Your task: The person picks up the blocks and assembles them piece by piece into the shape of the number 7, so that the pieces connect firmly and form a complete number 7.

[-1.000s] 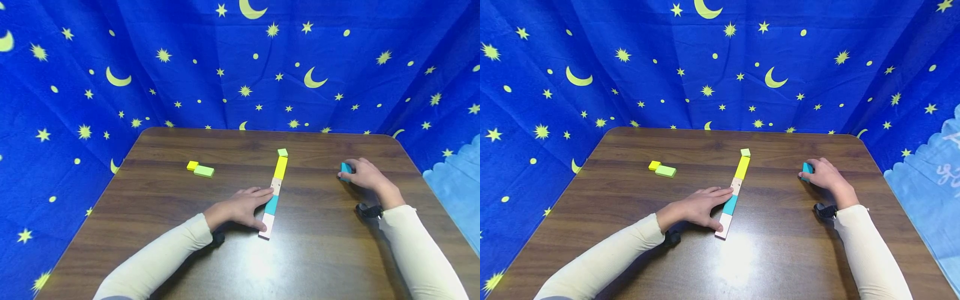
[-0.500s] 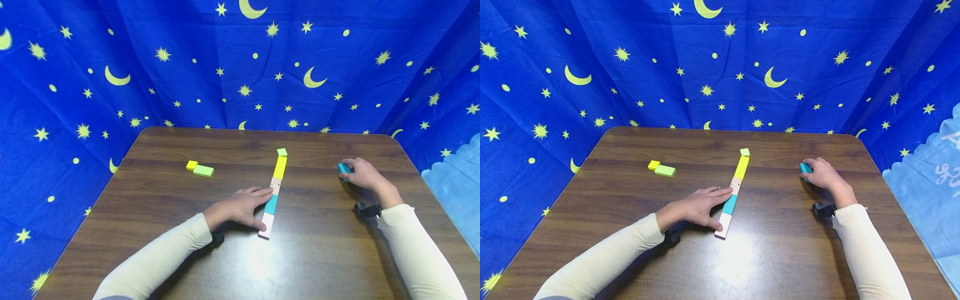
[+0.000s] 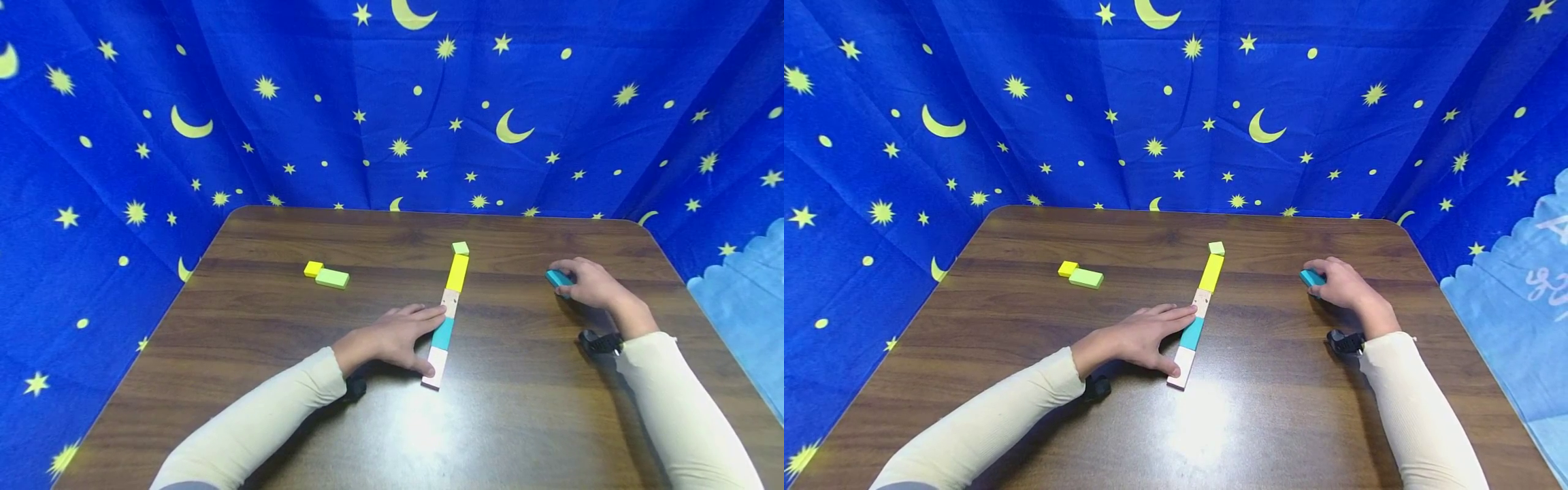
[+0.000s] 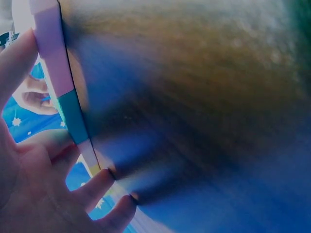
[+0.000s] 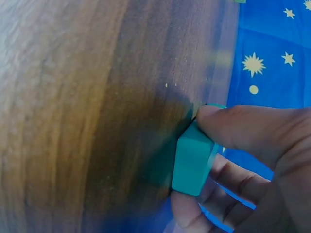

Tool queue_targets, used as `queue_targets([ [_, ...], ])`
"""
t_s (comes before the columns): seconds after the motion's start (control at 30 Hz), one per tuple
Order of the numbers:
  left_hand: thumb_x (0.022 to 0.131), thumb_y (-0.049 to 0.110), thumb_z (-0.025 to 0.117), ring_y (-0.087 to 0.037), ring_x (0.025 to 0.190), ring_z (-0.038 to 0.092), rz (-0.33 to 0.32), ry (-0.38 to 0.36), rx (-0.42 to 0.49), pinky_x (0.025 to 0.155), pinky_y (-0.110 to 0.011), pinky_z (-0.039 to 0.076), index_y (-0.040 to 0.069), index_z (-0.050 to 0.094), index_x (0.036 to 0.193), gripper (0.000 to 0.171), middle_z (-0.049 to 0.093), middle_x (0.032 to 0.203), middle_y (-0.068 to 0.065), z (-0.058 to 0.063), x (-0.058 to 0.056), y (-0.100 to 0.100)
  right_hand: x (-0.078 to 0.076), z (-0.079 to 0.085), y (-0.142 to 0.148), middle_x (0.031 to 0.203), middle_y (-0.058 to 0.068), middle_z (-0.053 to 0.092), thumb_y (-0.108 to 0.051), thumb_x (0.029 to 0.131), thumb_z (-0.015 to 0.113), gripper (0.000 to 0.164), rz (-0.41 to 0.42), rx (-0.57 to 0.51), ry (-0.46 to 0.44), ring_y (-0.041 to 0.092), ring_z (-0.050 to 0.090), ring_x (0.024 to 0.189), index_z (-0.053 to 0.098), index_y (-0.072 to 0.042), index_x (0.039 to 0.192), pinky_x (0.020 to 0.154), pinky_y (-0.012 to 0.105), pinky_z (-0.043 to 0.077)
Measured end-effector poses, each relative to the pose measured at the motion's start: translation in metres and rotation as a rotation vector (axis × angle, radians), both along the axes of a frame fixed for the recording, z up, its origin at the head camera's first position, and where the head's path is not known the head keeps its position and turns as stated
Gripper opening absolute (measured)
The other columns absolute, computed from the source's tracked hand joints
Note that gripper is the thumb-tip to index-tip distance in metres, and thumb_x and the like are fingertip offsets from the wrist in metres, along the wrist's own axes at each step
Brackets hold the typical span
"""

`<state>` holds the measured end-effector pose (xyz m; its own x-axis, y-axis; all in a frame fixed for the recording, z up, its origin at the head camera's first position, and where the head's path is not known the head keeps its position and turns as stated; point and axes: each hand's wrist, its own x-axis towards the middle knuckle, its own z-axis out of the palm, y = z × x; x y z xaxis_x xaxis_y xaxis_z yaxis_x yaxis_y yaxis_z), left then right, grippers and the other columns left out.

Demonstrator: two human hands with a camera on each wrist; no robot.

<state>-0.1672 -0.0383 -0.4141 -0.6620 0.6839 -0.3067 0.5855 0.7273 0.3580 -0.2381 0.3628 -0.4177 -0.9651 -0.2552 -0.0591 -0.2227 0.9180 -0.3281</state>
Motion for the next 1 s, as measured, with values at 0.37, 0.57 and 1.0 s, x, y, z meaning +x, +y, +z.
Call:
queue_targets([
  [0.37, 0.082, 0.055, 0.073, -0.026, 0.155, 0.019, 0.000, 0.004, -0.002, 0.122, -0.054, 0.024, 0.027, 0.022, 0.159, 0.097, 0.014, 0.168, 0.015, -0.001, 0.000, 0.000, 0.001, 0.000, -0.004, 0.112, 0.028, 0.061, -0.007, 0.085, 0.069, 0.047, 0.042, -0.006, 0.014, 0.041, 0.060, 0.101, 0.058, 0.001, 0.130, 0.085, 0.058, 0.047],
  [0.57, 0.082, 0.054, 0.073, -0.025, 0.155, 0.019, 0.000, 0.002, 0.002, 0.122, -0.055, 0.024, 0.028, 0.022, 0.159, 0.097, 0.014, 0.167, 0.016, -0.001, 0.000, -0.001, -0.002, 0.000, -0.004, 0.115, 0.027, 0.061, -0.005, 0.086, 0.067, 0.046, 0.055, -0.010, 0.002, 0.041, 0.059, 0.104, 0.058, -0.001, 0.131, 0.088, 0.059, 0.047],
  [1.0, 0.082, 0.055, 0.073, -0.024, 0.155, 0.020, 0.001, 0.013, -0.013, 0.122, -0.053, 0.024, 0.029, 0.021, 0.159, 0.097, 0.014, 0.167, 0.017, -0.002, -0.001, -0.001, -0.039, 0.043, -0.060, 0.128, 0.022, 0.059, 0.002, 0.088, 0.062, 0.045, 0.169, 0.002, 0.066, 0.040, 0.057, 0.114, 0.059, -0.006, 0.133, 0.094, 0.060, 0.047],
])
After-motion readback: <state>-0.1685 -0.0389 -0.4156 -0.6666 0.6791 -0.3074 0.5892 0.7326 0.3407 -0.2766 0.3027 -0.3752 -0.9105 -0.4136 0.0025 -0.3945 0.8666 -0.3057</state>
